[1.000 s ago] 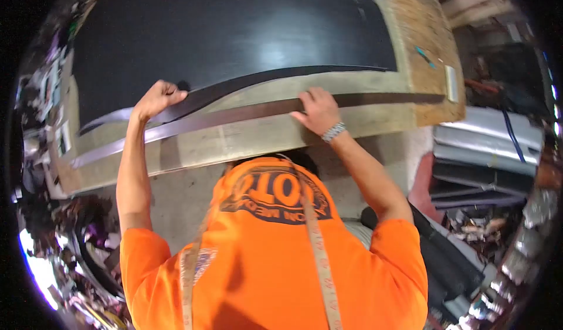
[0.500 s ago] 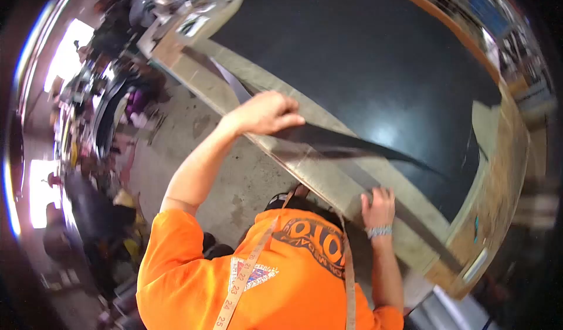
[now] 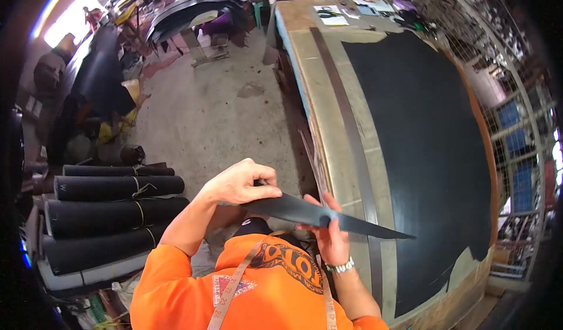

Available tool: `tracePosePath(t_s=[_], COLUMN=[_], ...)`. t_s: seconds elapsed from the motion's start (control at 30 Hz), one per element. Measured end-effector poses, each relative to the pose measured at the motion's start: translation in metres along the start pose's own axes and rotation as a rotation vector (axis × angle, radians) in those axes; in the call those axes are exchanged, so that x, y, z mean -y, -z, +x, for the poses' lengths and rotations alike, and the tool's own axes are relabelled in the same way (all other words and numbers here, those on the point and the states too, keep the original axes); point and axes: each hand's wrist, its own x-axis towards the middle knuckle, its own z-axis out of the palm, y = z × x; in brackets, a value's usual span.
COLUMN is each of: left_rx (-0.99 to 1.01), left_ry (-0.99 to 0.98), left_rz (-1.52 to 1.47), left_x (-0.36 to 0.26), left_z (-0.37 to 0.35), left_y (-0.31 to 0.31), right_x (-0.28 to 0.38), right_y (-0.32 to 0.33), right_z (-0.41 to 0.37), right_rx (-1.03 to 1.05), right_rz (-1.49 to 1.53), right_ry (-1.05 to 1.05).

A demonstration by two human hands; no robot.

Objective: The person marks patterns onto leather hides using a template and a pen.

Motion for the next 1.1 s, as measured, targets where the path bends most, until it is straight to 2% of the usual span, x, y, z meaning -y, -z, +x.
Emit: tracePosePath(t_s=[0.1, 0.13, 0.17, 0.2, 0.27, 0.33, 0.43, 0.47, 0.53, 0.57, 0.6, 0.63, 0.67, 0.73, 0.8, 0.83, 0.87, 0.93, 1.0, 1.03, 1.07, 1.1], left_rx=[-0.251, -0.247, -0.226, -0.232, -0.317, -0.481, -0.673, -0.734, -0.942, -1.034, -1.128, -1.241, -1.302, -1.399, -1.529, -1.636, -1.792, -1.954, -2.047, -2.278, -2.483, -2.36], left_ry=[0.145, 0.248, 0.216, 0.217, 0.289, 0.237, 0.469, 0.557, 0.479, 0.51, 0.55, 0.553, 0.582, 0.599, 0.553, 0.439, 0.214, -0.116, -0.41, -0.535, -0.683, -0.859], left_rz=[-0.044, -0.13, -0.288, -0.323, -0.364, -0.292, -0.295, -0.322, -0.116, -0.08, -0.035, 0.003, 0.05, 0.078, -0.011, -0.067, -0.237, -0.625, -0.655, -0.768, -0.889, -0.888], left_x=[0.058, 0.079, 0.1, 0.134, 0.138, 0.165, 0.181, 0.179, 0.184, 0.184, 0.177, 0.169, 0.163, 0.128, 0.102, 0.111, 0.095, 0.073, 0.029, 0.015, 0.001, -0.025], left_z=[-0.035, -0.049, -0.066, -0.086, -0.125, -0.175, -0.243, -0.255, -0.28, -0.294, -0.306, -0.314, -0.324, -0.326, -0.316, -0.306, -0.286, -0.279, -0.274, -0.272, -0.273, -0.28], left_y=[0.041, 0.06, 0.081, 0.098, 0.135, 0.163, 0.2, 0.2, 0.204, 0.203, 0.199, 0.19, 0.176, 0.159, 0.133, 0.11, 0.101, 0.075, 0.051, 0.037, 0.022, 0.01], right_x=[-0.007, -0.013, -0.023, -0.036, -0.061, -0.08, -0.122, -0.127, -0.14, -0.133, -0.128, -0.135, -0.126, -0.14, -0.165, -0.18, -0.197, -0.225, -0.243, -0.249, -0.252, -0.25], right_y=[-0.048, -0.073, -0.093, -0.117, -0.161, -0.208, -0.265, -0.268, -0.28, -0.302, -0.312, -0.305, -0.311, -0.317, -0.356, -0.37, -0.382, -0.399, -0.405, -0.402, -0.394, -0.387], right_z=[0.085, 0.113, 0.141, 0.167, 0.213, 0.25, 0.287, 0.295, 0.318, 0.322, 0.326, 0.33, 0.326, 0.339, 0.35, 0.343, 0.329, 0.279, 0.249, 0.227, 0.206, 0.182], right_rx=[0.0, 0.012, 0.076, 0.109, 0.224, 0.331, 0.375, 0.405, 0.485, 0.533, 0.728, 0.994, 1.013, 0.993, 1.424, 1.605, 1.792, 1.932, 2.142, 2.156, 2.154, 2.196], right_rz=[-0.028, 0.044, 0.036, 0.026, 0.059, 0.004, -0.111, -0.157, -0.286, -0.529, -0.887, -0.973, -1.004, -0.911, -0.753, -0.697, -0.639, -0.457, -0.321, -0.258, -0.177, -0.179], right_ry=[-0.221, -0.244, -0.253, -0.251, -0.306, -0.352, -0.402, -0.519, -0.764, -0.845, -0.751, -0.423, -0.21, -0.083, 0.412, 0.325, 0.242, 0.141, 0.001, -0.429, -0.507, -0.447])
